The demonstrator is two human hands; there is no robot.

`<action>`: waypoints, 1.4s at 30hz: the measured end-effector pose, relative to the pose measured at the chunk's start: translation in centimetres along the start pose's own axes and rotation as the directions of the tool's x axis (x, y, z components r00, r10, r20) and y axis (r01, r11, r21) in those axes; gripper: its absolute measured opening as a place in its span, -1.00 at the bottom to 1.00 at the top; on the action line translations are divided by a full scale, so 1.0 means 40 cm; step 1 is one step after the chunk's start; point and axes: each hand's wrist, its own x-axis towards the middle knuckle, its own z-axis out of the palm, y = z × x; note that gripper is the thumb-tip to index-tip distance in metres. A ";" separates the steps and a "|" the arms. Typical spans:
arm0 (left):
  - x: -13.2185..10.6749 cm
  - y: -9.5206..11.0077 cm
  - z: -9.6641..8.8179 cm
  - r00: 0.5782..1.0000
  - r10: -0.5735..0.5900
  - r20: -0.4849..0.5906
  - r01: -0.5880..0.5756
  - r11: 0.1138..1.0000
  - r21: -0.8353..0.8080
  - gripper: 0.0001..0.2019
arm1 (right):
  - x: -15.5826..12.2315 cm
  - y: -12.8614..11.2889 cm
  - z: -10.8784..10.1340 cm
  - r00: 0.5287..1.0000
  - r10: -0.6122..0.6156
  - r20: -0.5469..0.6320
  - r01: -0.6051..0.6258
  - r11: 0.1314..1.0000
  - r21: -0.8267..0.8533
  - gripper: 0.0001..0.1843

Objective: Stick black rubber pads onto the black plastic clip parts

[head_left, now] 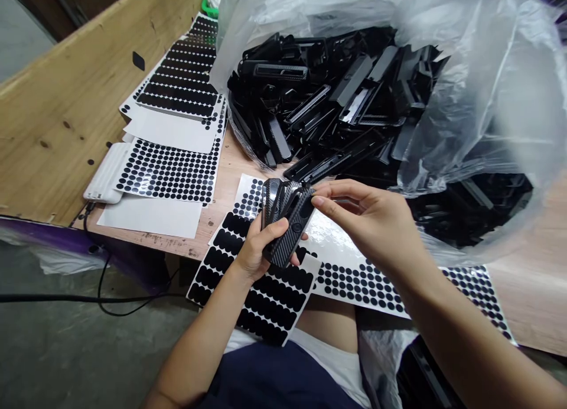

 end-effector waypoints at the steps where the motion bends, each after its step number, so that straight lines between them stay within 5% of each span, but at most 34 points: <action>1: 0.000 0.000 0.000 1.000 -0.002 0.000 0.002 1.000 0.001 -0.43 | 0.000 0.001 0.000 1.000 -0.015 -0.003 0.015 1.000 -0.015 -0.80; 29: -0.003 0.002 -0.005 1.000 -0.021 0.002 0.021 1.000 -0.014 -0.40 | -0.013 0.007 0.009 0.977 -0.211 -0.039 0.201 0.962 -0.186 -0.95; 39: 0.001 0.006 -0.002 0.999 -0.034 -0.033 0.033 0.999 -0.014 -0.40 | -0.012 0.029 0.008 0.883 -0.469 -0.024 0.379 0.741 -0.554 -0.91; 42: 0.003 0.003 -0.008 0.998 -0.037 -0.043 0.036 0.999 -0.023 -0.37 | 0.004 0.033 0.013 0.938 -0.343 -0.057 0.285 0.850 -0.443 -0.72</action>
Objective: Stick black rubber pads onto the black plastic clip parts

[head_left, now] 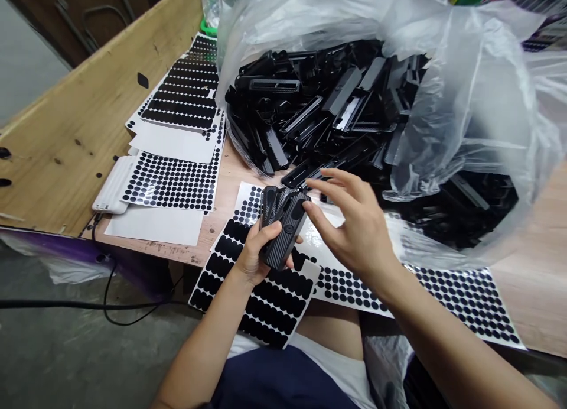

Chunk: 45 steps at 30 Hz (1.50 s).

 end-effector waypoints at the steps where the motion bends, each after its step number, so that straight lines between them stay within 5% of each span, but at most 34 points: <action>1: 0.000 -0.001 -0.002 1.000 0.001 -0.002 -0.001 1.000 -0.002 -0.37 | 0.007 0.002 0.001 0.994 0.080 0.078 -0.087 0.992 0.094 -0.63; 5: 0.001 -0.003 -0.006 1.000 0.010 -0.016 -0.010 1.000 0.002 -0.40 | 0.037 0.010 -0.002 0.868 0.268 0.417 -0.420 0.845 0.332 -0.57; 10: 0.002 -0.002 -0.004 0.999 0.029 -0.029 -0.029 0.999 0.019 -0.46 | 0.036 0.008 0.010 0.895 0.304 0.327 -0.417 0.829 0.372 -0.63; 16: 0.001 0.002 -0.001 0.996 0.072 -0.049 -0.069 0.996 0.058 -0.43 | -0.003 -0.003 0.052 0.874 0.343 0.345 -0.485 0.673 0.558 -0.55; 22: 0.003 0.004 0.007 0.992 0.121 -0.047 -0.116 0.988 0.102 -0.53 | -0.045 -0.050 0.059 0.881 0.327 0.341 -0.472 0.607 0.639 -0.42; 26: 0.007 0.008 0.011 0.990 0.133 -0.037 -0.127 0.983 0.135 -0.52 | -0.130 -0.033 0.020 0.900 0.381 0.212 -0.431 0.704 0.564 -0.30; 29: 0.009 0.011 0.013 0.993 0.119 -0.011 -0.117 0.984 0.132 -0.50 | -0.226 0.040 -0.043 0.898 0.433 0.079 -0.441 0.885 0.151 -0.76; 31: 0.008 0.010 0.015 0.993 0.116 -0.007 -0.114 0.985 0.128 -0.50 | -0.280 0.103 -0.086 0.906 0.422 -0.035 -0.421 0.889 -0.182 -0.80; 33: 0.007 0.006 0.018 0.993 0.118 -0.019 -0.115 0.986 0.120 -0.50 | -0.311 0.157 -0.117 0.923 0.384 -0.016 -0.369 0.875 -0.312 -0.78; 37: 0.003 -0.001 0.022 0.992 0.118 -0.052 -0.112 0.989 0.092 -0.47 | -0.300 0.222 -0.145 0.941 0.301 0.156 -0.248 0.925 -0.289 -0.74; 40: 0.000 -0.002 0.023 0.993 0.106 -0.051 -0.101 0.991 0.085 -0.47 | -0.257 0.243 -0.165 0.903 0.289 0.319 -0.219 0.946 -0.238 -0.71; 45: -0.001 0.001 0.022 0.995 0.087 -0.045 -0.084 0.993 0.079 -0.45 | -0.179 0.182 -0.181 0.816 0.421 0.396 -0.417 0.903 -0.099 -0.59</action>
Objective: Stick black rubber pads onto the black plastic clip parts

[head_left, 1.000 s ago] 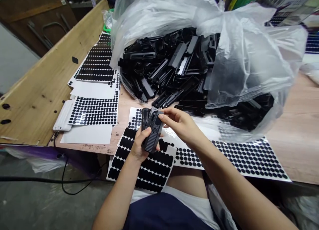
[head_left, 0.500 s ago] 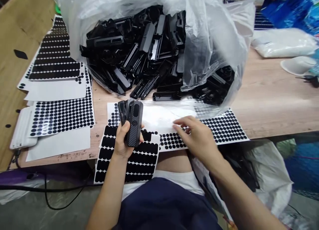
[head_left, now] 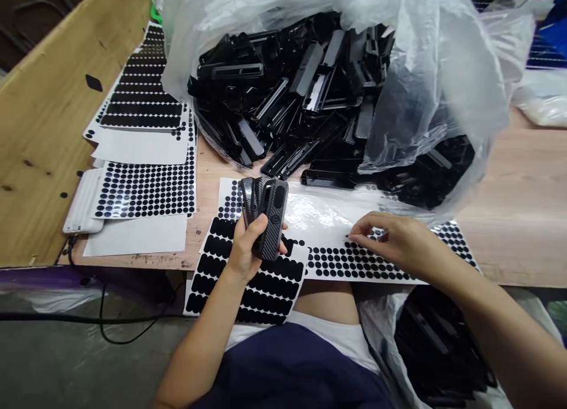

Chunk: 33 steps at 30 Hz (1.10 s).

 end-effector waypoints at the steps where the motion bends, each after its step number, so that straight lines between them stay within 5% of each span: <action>1: 0.000 0.000 0.000 1.000 -0.002 0.005 0.002 1.000 -0.001 -0.44 | 0.003 -0.034 0.006 0.998 0.061 -0.017 -0.058 0.990 0.126 -0.57; 4: -0.001 -0.002 0.002 1.000 -0.002 0.008 0.002 1.000 0.005 -0.43 | 0.016 -0.148 0.050 0.977 0.206 0.050 -0.196 0.785 0.588 -0.53; 6: -0.003 -0.004 0.004 1.000 0.005 -0.004 -0.005 1.000 0.018 -0.42 | 0.032 -0.213 0.087 0.972 0.191 0.137 -0.227 0.624 0.747 -0.55; 8: -0.004 -0.006 0.007 1.000 0.009 -0.012 -0.009 0.999 0.037 -0.42 | 0.050 -0.255 0.117 0.972 0.151 0.180 -0.234 0.554 0.799 -0.58; 33: -0.009 0.001 0.018 0.999 0.003 -0.046 -0.001 1.000 0.025 -0.32 | 0.078 -0.303 0.133 0.987 0.100 0.125 -0.160 0.651 0.742 -0.56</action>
